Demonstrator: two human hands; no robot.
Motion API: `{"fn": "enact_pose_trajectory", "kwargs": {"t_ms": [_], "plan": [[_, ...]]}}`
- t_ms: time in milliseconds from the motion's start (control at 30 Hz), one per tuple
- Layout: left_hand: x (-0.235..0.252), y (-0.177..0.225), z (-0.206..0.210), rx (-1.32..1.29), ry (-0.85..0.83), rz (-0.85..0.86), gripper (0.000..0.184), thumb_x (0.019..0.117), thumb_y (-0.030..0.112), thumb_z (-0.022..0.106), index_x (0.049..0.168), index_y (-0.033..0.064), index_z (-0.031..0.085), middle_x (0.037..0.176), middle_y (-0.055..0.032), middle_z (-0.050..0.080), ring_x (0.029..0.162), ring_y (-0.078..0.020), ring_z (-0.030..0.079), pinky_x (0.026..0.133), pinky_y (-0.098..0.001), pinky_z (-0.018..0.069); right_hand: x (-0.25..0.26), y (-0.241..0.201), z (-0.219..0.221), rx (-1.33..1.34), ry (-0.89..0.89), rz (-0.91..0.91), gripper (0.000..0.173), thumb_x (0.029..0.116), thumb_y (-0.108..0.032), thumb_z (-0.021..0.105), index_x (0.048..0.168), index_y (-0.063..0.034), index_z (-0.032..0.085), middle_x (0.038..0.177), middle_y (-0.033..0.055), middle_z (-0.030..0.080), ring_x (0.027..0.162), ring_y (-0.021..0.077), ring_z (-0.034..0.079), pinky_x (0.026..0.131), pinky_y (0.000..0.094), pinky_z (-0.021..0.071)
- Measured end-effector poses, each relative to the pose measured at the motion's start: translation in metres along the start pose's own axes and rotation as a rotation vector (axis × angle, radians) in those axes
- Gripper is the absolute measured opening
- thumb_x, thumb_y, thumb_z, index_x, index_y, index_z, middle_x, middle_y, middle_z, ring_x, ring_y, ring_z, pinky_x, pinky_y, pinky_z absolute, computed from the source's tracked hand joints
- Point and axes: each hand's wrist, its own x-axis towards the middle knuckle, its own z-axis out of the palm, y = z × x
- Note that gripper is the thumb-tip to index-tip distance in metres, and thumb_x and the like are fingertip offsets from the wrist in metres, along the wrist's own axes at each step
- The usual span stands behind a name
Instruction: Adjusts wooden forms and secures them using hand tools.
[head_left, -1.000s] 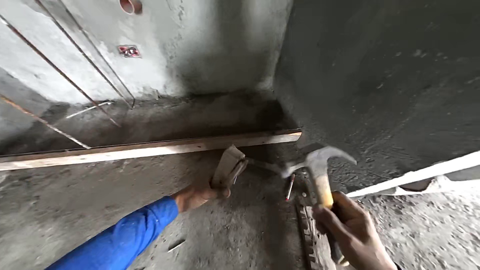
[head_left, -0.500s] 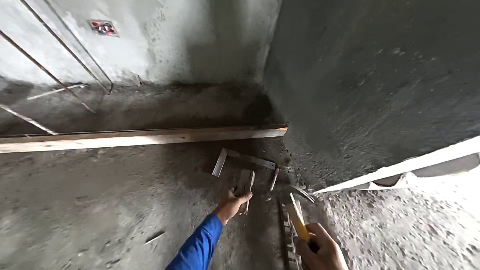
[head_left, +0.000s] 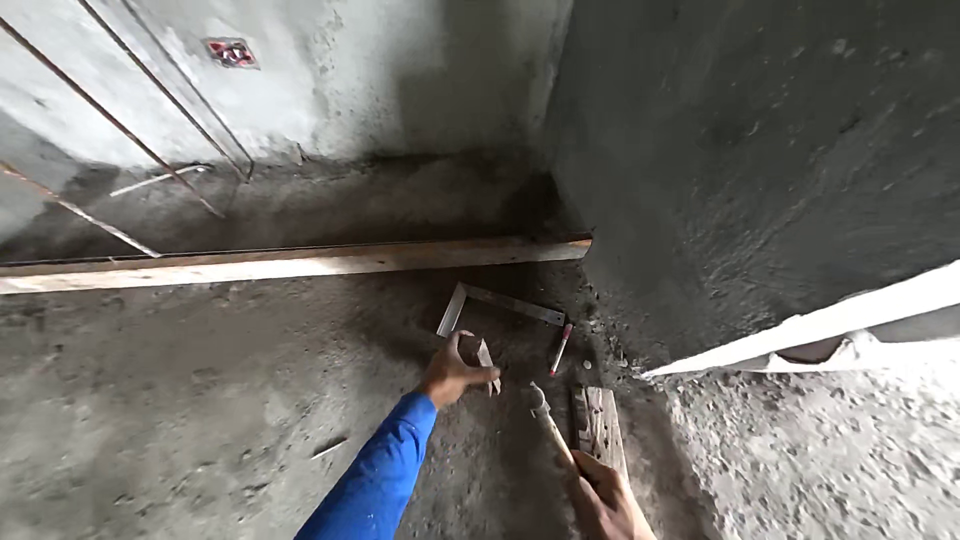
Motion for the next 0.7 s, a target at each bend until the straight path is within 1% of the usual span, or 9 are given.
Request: {"fn": "enact_pose_trajectory", "kwargs": {"t_ms": [67,133,233,300,400,467,533,600,700], "plan": [[0.001,-0.003,0.004,0.16,0.071,0.051,0.091,0.0667,0.04,0.094,0.144,0.0202,0.051,0.118,-0.0102,0.071,0.105,-0.025,0.071,0.092,-0.0522,0.0596,0.006,-0.006,0.004,0.022,0.014,-0.028,0.021,0.0964,-0.021,0.059,0.107,-0.0062,0.07,0.07,0.0041,0.064,0.054,0.0167,0.059,0.051,0.0395,0.0535],[-0.001,-0.002,0.006,0.214,0.104,0.072,0.084,0.0711,0.037,0.092,0.143,0.0185,0.053,0.118,-0.0103,0.071,0.106,-0.0247,0.07,0.094,-0.0525,0.0584,0.01,-0.023,0.006,0.064,0.036,-0.09,0.025,0.1011,-0.031,0.062,0.101,-0.0073,0.067,0.064,0.003,0.06,0.049,0.0165,0.057,0.047,0.0381,0.0524],[-0.003,-0.001,0.007,0.279,0.085,0.081,0.085,0.0758,0.043,0.09,0.146,0.0129,0.054,0.12,-0.0137,0.071,0.111,-0.0269,0.07,0.098,-0.0541,0.0562,0.022,-0.058,0.006,0.148,0.1,-0.229,0.033,0.1043,-0.039,0.054,0.1,-0.0082,0.065,0.057,0.0009,0.055,0.043,0.0156,0.053,0.039,0.0357,0.0491],[-0.001,-0.005,0.008,0.316,0.071,0.087,0.084,0.076,0.05,0.087,0.145,0.0148,0.056,0.117,-0.0117,0.073,0.108,-0.0253,0.071,0.096,-0.0537,0.0574,0.038,-0.078,0.007,0.156,0.144,-0.334,0.034,0.1051,-0.04,0.052,0.099,-0.0084,0.063,0.056,-0.0007,0.052,0.041,0.0135,0.051,0.037,0.0329,0.0468],[-0.004,-0.006,0.008,0.347,0.05,0.051,0.086,0.0795,0.057,0.083,0.149,0.0156,0.054,0.124,-0.0124,0.071,0.116,-0.0268,0.068,0.102,-0.0536,0.0539,0.06,-0.092,0.011,0.021,0.21,-0.442,0.035,0.1047,-0.043,0.052,0.098,-0.0104,0.065,0.056,-0.0047,0.053,0.042,0.01,0.051,0.037,0.0309,0.0463],[-0.008,-0.007,0.009,0.351,0.053,0.043,0.084,0.0803,0.059,0.081,0.148,0.0162,0.055,0.126,-0.0127,0.07,0.118,-0.0272,0.066,0.104,-0.0531,0.0523,0.07,-0.091,0.018,-0.052,0.221,-0.445,0.037,0.1038,-0.045,0.053,0.097,-0.0118,0.065,0.056,-0.006,0.052,0.042,0.0087,0.051,0.037,0.0309,0.0461],[-0.011,-0.011,0.011,0.325,0.074,0.076,0.079,0.0793,0.058,0.082,0.143,0.0169,0.059,0.123,-0.0105,0.071,0.115,-0.0244,0.067,0.102,-0.051,0.054,0.077,-0.081,0.028,-0.111,0.208,-0.404,0.036,0.1029,-0.046,0.053,0.094,-0.0126,0.065,0.055,-0.0058,0.053,0.041,0.0091,0.051,0.036,0.0323,0.0472],[-0.011,-0.017,0.013,0.31,0.095,0.11,0.073,0.0789,0.057,0.081,0.138,0.0179,0.063,0.12,-0.0077,0.072,0.112,-0.0221,0.068,0.1,-0.0494,0.0558,0.083,-0.068,0.038,-0.217,0.19,-0.325,0.035,0.1015,-0.044,0.055,0.093,-0.0121,0.066,0.056,-0.0058,0.053,0.043,0.009,0.052,0.04,0.0325,0.0476],[-0.012,-0.021,0.012,0.302,0.074,0.103,0.064,0.0803,0.058,0.078,0.128,0.0165,0.068,0.115,-0.0068,0.071,0.108,-0.0214,0.068,0.097,-0.0488,0.0567,0.086,-0.05,0.045,-0.35,0.13,-0.189,0.036,0.1,-0.042,0.054,0.098,-0.01,0.069,0.059,-0.0032,0.056,0.048,0.0107,0.054,0.047,0.0355,0.0499]]}}
